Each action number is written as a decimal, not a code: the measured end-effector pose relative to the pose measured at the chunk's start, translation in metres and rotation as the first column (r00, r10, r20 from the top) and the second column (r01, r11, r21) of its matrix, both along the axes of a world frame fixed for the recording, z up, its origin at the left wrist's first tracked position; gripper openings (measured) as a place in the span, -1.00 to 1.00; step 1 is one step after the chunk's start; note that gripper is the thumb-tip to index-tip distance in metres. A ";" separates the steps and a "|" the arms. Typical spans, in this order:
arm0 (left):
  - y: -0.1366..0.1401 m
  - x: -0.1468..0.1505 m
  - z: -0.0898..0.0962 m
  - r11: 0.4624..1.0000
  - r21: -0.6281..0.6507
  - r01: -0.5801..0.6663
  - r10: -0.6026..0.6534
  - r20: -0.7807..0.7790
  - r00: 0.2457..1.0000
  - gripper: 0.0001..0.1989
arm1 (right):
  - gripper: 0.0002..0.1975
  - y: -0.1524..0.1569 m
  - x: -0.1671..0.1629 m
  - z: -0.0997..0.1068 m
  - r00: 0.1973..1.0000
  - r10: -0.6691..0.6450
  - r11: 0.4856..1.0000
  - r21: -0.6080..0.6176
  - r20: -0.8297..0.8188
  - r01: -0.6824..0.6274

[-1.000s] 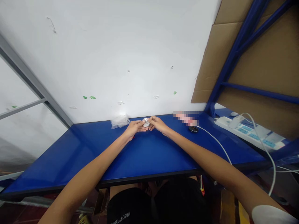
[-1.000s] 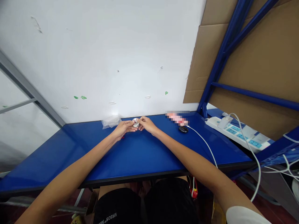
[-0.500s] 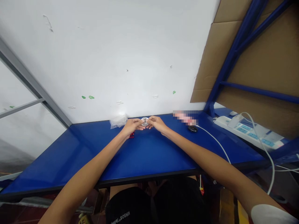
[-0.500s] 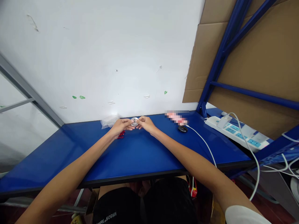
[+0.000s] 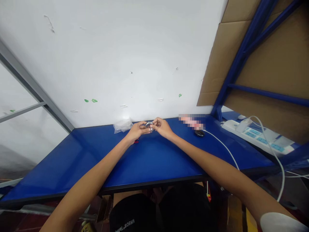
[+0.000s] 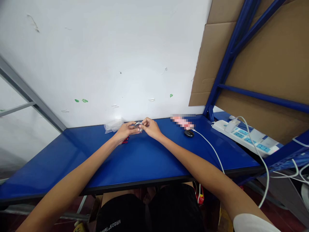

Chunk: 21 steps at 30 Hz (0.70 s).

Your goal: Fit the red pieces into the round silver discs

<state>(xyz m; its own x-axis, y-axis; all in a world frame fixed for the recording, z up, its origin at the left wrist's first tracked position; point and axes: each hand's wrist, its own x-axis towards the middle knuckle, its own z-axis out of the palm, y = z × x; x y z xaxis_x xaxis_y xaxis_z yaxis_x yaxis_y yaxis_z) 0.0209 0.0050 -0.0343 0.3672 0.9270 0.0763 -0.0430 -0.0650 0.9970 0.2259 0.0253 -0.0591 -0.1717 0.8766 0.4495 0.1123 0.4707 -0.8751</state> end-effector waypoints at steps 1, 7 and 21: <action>0.000 0.001 0.000 1.000 -0.019 -0.002 0.003 0.011 1.000 -0.53 | -0.63 -0.001 0.000 0.000 1.000 -0.011 1.000 0.002 0.021 0.011; -0.005 0.012 -0.006 0.991 -0.134 -0.019 0.043 0.185 0.982 -0.79 | -0.79 -0.010 -0.001 0.005 0.969 -0.183 0.982 0.074 0.164 0.173; -0.025 0.043 0.000 0.928 -0.326 -0.179 0.346 0.579 0.738 -0.76 | -0.88 -0.044 -0.021 0.019 0.760 -0.398 0.751 0.658 0.514 -0.052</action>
